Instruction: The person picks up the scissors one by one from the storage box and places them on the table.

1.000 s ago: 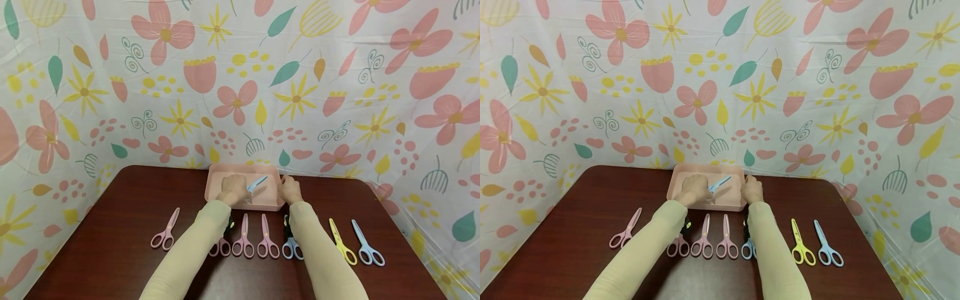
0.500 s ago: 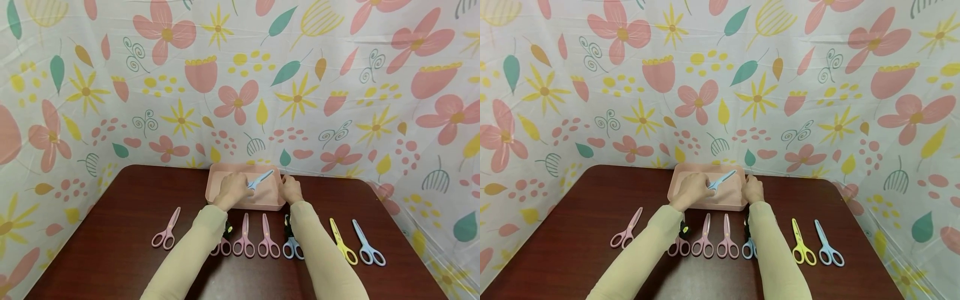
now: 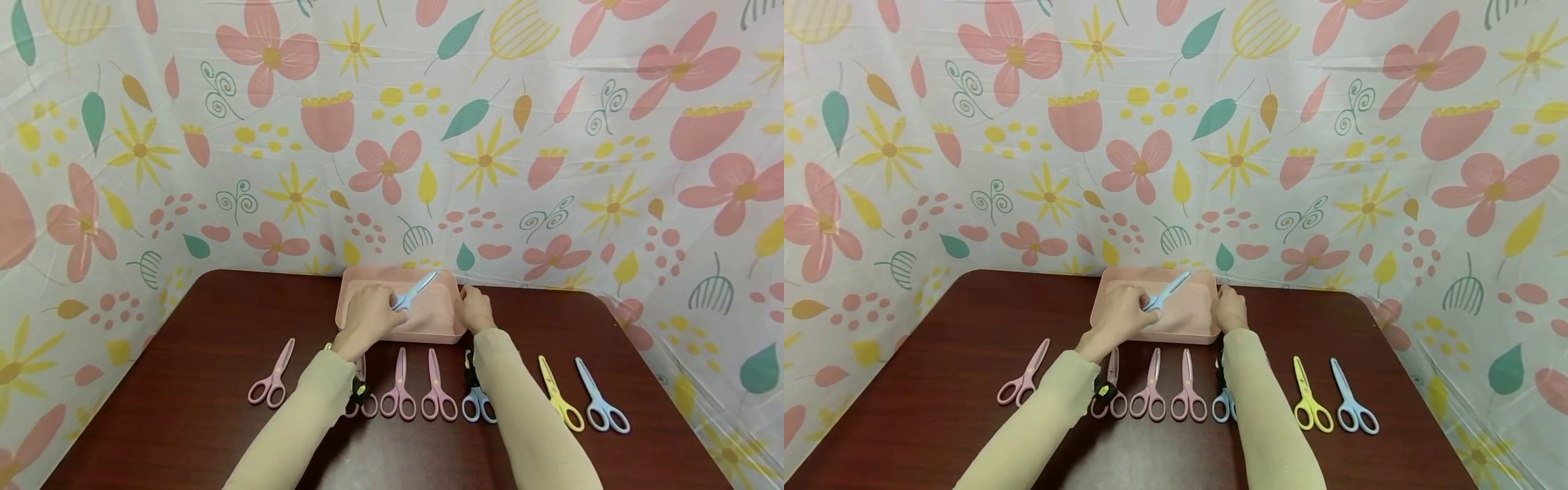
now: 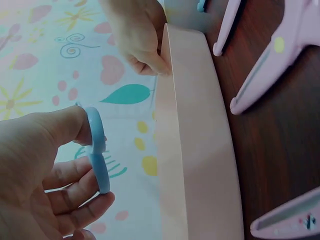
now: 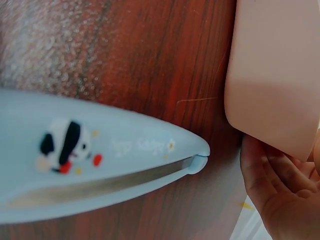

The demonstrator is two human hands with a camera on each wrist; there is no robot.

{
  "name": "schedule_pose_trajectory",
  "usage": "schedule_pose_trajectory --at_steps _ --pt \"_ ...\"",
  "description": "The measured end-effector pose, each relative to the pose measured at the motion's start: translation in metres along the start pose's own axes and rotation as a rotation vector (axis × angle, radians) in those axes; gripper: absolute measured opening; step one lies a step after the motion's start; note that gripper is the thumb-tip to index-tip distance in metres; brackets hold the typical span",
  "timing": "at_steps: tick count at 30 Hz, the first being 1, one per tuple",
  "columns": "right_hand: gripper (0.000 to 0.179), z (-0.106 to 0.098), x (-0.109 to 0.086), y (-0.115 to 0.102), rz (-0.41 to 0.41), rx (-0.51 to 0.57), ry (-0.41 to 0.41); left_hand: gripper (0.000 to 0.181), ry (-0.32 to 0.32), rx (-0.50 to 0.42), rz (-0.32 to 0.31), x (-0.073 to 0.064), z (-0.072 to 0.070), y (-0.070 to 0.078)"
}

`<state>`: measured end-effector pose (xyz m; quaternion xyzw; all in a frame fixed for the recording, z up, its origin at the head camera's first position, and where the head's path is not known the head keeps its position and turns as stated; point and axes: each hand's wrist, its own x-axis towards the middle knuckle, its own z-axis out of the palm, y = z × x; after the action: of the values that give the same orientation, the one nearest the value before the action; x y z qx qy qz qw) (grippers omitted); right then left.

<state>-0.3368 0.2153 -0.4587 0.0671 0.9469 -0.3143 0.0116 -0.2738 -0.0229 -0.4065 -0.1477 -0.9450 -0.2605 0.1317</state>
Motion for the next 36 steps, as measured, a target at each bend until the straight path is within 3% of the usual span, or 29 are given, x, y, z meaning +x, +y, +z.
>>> schedule_pose_trajectory --at_steps 6,16,25,36 --pt "0.024 0.0 -0.001 -0.002 -0.005 -0.002 -0.012 0.025 0.091 -0.032 0.009 -0.013 -0.008 -0.011" --pt "0.025 0.001 -0.002 -0.001 -0.022 -0.007 -0.006 0.017 0.19 0.049 0.001 -0.036 -0.028 -0.036" --pt "0.024 -0.001 -0.002 -0.001 -0.009 0.014 -0.009 0.016 0.184 0.091 -0.092 -0.058 -0.051 -0.073" --pt "0.024 0.0 -0.002 -0.001 -0.019 -0.016 -0.008 0.014 0.13 0.125 -0.161 -0.101 -0.071 -0.111"
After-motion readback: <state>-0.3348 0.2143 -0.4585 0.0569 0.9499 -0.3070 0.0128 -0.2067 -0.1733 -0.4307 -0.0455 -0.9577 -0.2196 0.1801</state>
